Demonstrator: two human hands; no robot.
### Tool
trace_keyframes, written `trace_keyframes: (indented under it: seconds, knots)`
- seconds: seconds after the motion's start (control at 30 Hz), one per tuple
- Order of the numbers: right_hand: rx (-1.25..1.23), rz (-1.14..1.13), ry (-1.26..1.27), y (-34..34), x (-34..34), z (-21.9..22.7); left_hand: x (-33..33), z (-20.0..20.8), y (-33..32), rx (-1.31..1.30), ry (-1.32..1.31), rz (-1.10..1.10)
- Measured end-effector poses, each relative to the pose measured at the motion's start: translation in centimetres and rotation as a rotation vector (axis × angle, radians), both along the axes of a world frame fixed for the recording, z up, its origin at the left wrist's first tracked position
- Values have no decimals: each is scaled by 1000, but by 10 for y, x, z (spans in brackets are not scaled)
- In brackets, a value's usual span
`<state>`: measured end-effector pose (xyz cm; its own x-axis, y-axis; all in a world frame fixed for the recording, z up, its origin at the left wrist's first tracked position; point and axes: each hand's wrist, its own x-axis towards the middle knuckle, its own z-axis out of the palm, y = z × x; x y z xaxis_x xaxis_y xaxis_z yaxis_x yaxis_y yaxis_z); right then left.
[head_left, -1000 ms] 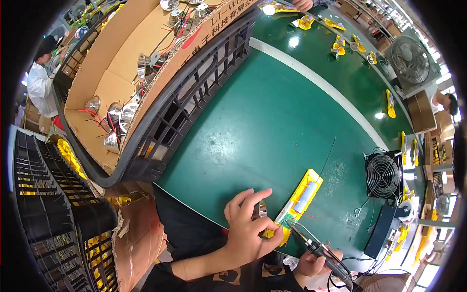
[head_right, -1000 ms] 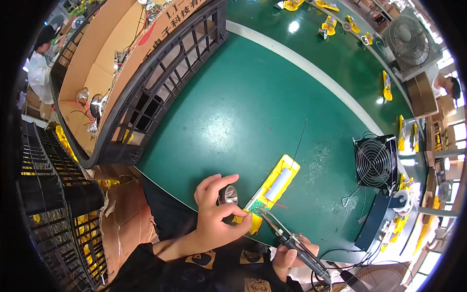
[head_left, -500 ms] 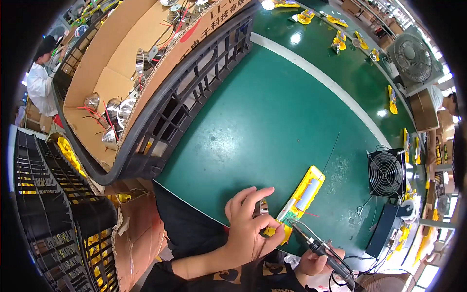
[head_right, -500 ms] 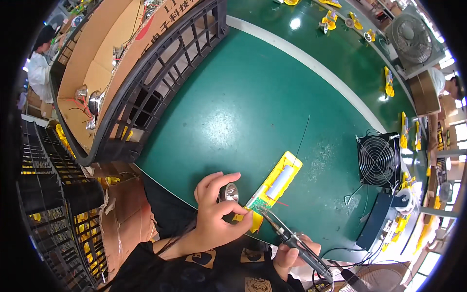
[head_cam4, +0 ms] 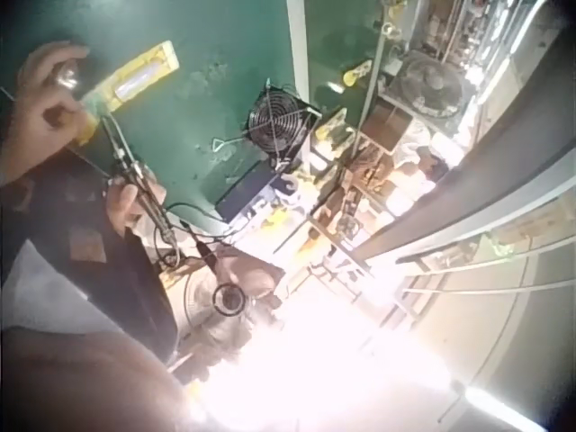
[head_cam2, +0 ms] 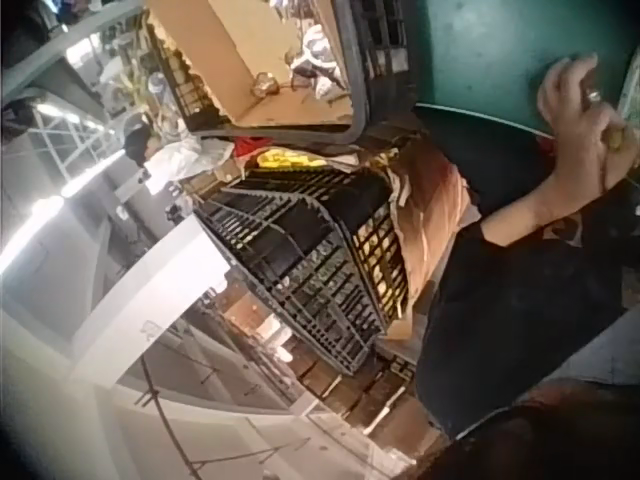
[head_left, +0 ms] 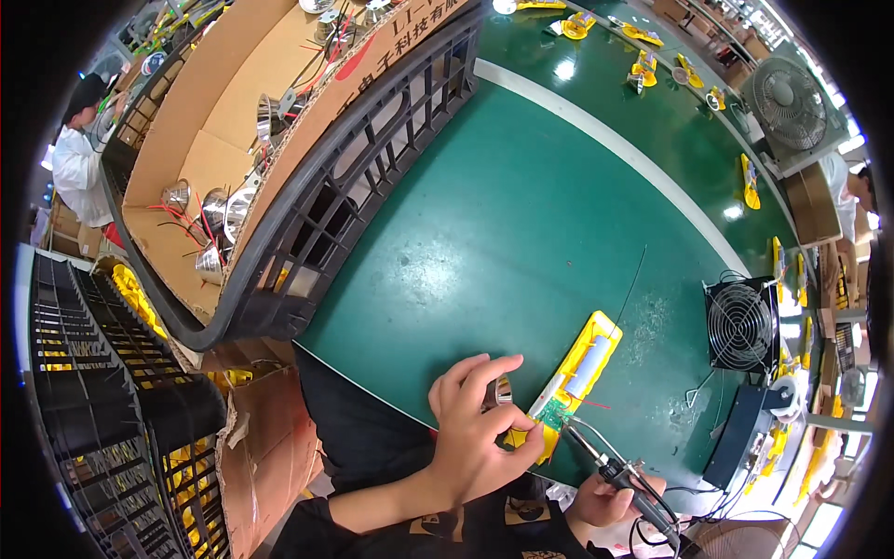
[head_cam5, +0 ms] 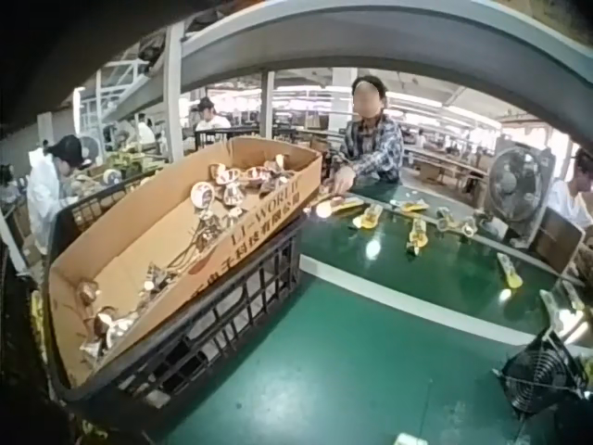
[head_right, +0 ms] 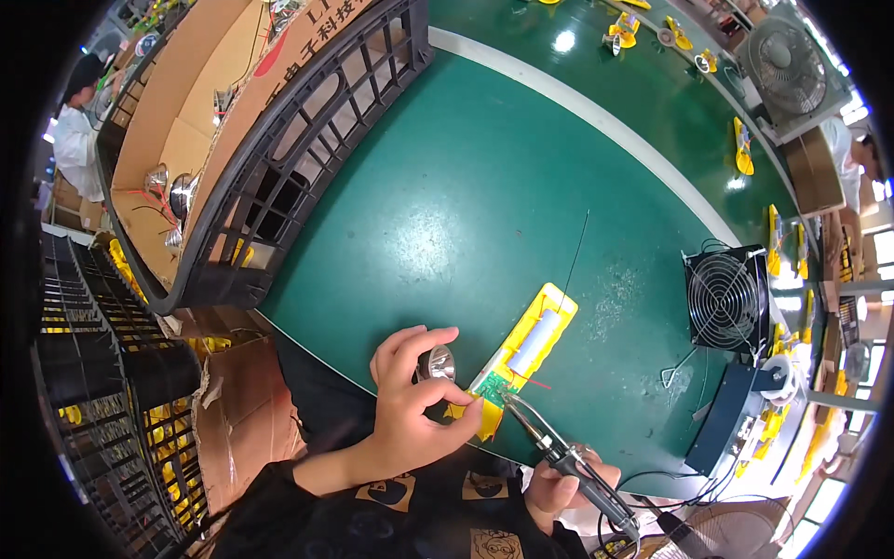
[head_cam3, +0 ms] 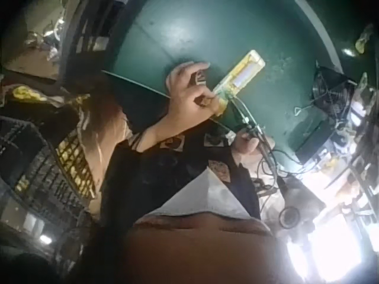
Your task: The person solders wires onto flashlight components using a soldering iron, places the assembled flashlights onto a conveyor belt, and retrieves reflector parts from a cardboard box.
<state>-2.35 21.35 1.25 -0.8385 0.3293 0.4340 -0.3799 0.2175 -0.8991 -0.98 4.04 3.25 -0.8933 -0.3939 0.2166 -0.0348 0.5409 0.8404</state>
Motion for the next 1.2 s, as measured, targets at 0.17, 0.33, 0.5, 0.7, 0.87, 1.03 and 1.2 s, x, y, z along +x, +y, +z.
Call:
trace_keyframes:
  seconds: [0.17,0.33,0.5,0.7,0.87,1.03,1.2]
  knots:
    - [19,-37,31,16,3,-6,9,-2,-6,-51,77,-36]
    - [144,-219,116,48,2,-14,26,-7,-19,-290,182,-270]
    - [-35,-100,27,63,10,-20,21,-17,-21,-409,309,-300]
    - [314,-222,-21,63,8,-17,19,-13,-9,-362,227,-240]
    - [321,-233,-46,58,5,-15,20,-12,8,-317,192,-56]
    - [277,-216,35,52,-1,-9,13,-14,18,-310,153,74]
    - [75,35,-19,36,-2,2,9,-12,19,-245,131,84]
